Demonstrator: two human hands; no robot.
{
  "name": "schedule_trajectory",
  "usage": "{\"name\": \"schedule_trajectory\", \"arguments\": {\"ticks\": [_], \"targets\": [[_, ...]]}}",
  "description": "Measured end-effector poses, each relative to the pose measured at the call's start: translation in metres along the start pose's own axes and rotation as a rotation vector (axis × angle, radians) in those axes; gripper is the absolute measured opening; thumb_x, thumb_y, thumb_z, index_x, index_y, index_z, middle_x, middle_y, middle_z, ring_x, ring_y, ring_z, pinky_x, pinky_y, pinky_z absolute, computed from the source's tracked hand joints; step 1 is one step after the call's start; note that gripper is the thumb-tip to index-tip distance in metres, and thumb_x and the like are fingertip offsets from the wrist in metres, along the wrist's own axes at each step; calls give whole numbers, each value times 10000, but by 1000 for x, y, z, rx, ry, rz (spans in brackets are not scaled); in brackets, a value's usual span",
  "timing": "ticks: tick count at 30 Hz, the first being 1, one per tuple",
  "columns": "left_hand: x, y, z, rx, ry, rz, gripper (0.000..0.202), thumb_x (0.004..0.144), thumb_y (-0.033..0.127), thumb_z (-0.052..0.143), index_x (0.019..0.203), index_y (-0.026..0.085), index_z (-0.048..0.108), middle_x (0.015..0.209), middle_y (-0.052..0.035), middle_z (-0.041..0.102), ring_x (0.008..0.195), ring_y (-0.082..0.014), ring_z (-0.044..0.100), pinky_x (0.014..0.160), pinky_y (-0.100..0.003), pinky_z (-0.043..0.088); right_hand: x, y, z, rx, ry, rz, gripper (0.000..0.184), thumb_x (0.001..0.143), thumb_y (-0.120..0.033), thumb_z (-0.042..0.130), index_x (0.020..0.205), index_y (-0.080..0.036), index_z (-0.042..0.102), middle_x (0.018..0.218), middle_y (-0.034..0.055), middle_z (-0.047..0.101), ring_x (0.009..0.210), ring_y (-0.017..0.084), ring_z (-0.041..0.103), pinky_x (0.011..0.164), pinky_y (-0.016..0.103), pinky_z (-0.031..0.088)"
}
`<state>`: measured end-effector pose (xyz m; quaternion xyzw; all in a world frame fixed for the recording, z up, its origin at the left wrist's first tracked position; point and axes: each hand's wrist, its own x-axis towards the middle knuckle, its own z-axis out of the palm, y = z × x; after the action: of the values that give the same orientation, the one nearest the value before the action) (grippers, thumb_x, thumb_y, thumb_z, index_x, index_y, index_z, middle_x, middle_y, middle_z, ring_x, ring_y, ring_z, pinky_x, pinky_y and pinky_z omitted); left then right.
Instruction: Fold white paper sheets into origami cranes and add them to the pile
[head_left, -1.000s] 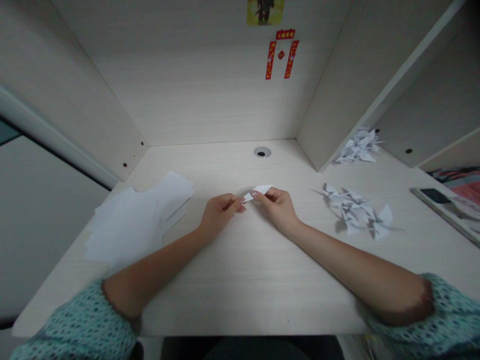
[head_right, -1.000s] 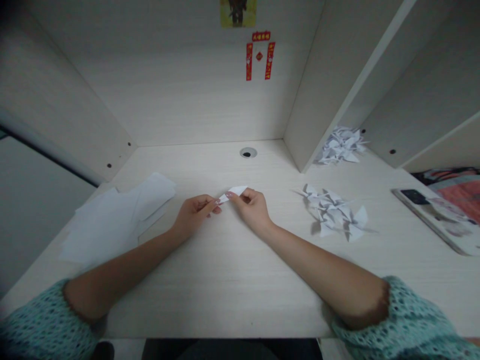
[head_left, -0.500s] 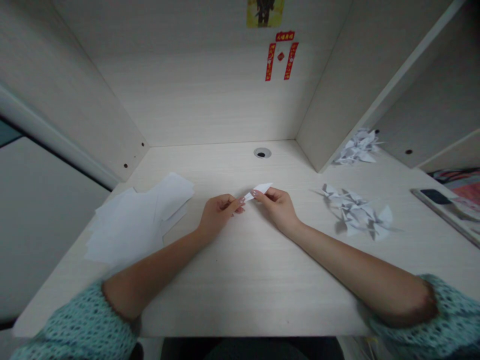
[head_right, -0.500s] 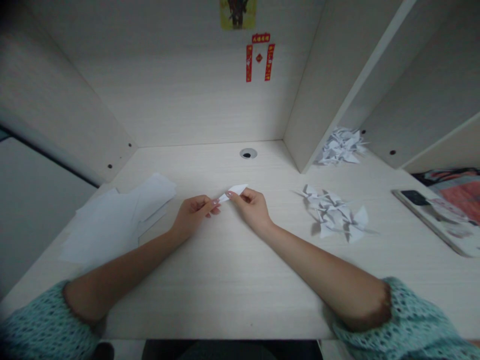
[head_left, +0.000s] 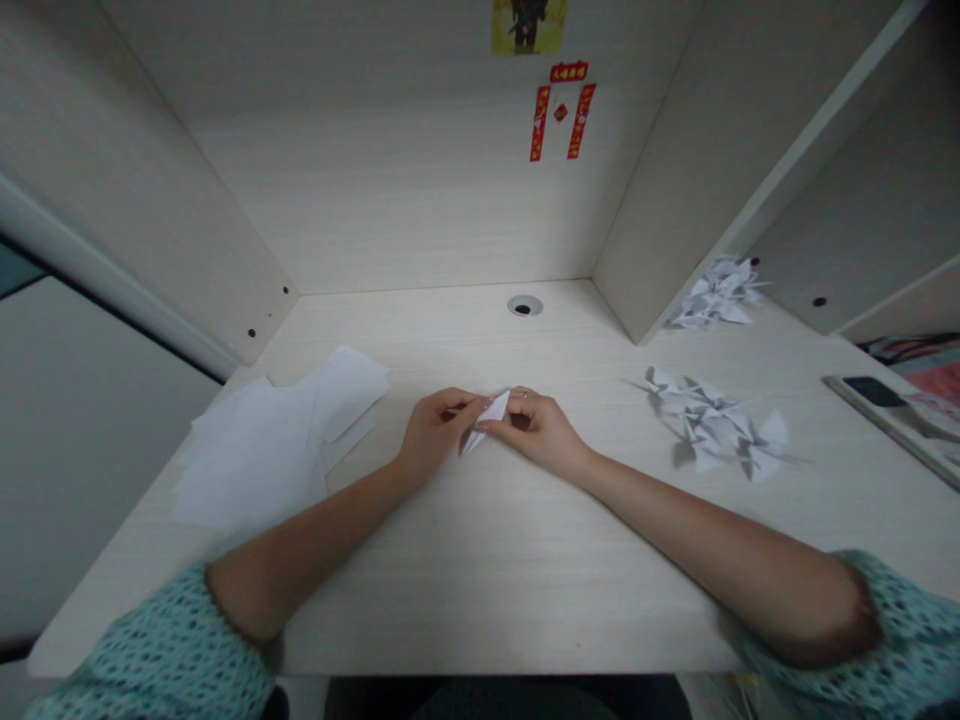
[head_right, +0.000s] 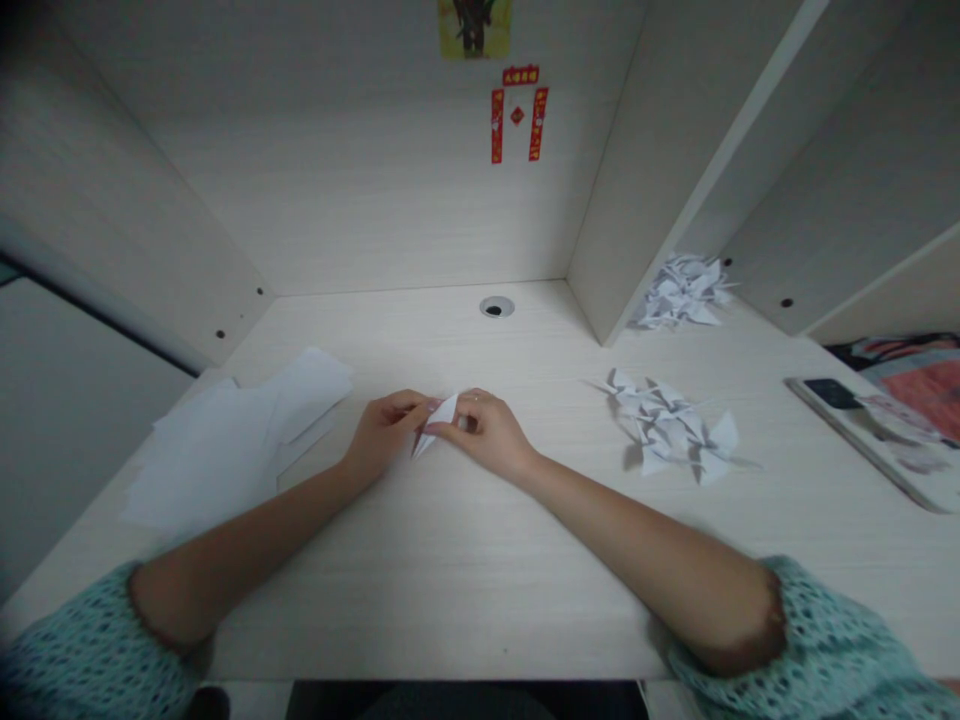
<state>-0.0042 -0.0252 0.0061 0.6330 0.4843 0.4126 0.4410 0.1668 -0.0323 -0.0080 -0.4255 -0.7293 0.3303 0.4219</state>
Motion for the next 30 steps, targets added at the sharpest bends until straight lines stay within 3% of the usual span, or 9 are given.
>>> {"name": "schedule_trajectory", "arguments": {"ticks": [7,12,18,21,24,30], "targets": [[2,-2,0,-48,66,-37,295,729,457,658,676,170,699,661,-2,659,605,-114,547,573,-222,436,0,-4,-3,-15,48,-47,188,833,-345,591,719,-201,628,716,22,619,745,168,555,725,306,427],[2,-1,-1,-78,60,-54,296,754,459,640,712,169,686,705,-11,676,637,-116,565,590,-219,450,2,1,0,129,195,130,236,798,-408,611,741,-185,662,744,41,654,720,168,562,682,296,427],[1,-2,-2,-117,-17,-29,279,769,440,633,829,179,710,799,-28,715,763,-157,634,679,-250,479,5,0,-1,356,210,324,294,696,-450,691,712,-157,717,677,41,692,606,150,569,610,285,424],[2,-4,-1,-170,-117,-9,318,725,388,692,967,184,713,928,-50,735,888,-199,659,826,-306,480,6,-1,-1,377,184,326,279,680,-439,707,695,-162,729,678,40,706,609,151,584,610,283,432],[2,-4,-1,-204,-125,-18,383,685,349,733,1025,177,704,957,-69,738,932,-224,661,866,-339,474,5,-3,-1,403,163,310,260,663,-425,727,711,-169,735,718,49,724,639,164,611,625,289,454],[2,1,-1,-238,-87,-56,252,683,334,729,864,160,712,901,-65,740,842,-201,675,834,-331,489,0,-3,1,362,196,181,338,728,-371,698,1015,-191,693,667,14,701,626,152,615,666,298,478]]}}
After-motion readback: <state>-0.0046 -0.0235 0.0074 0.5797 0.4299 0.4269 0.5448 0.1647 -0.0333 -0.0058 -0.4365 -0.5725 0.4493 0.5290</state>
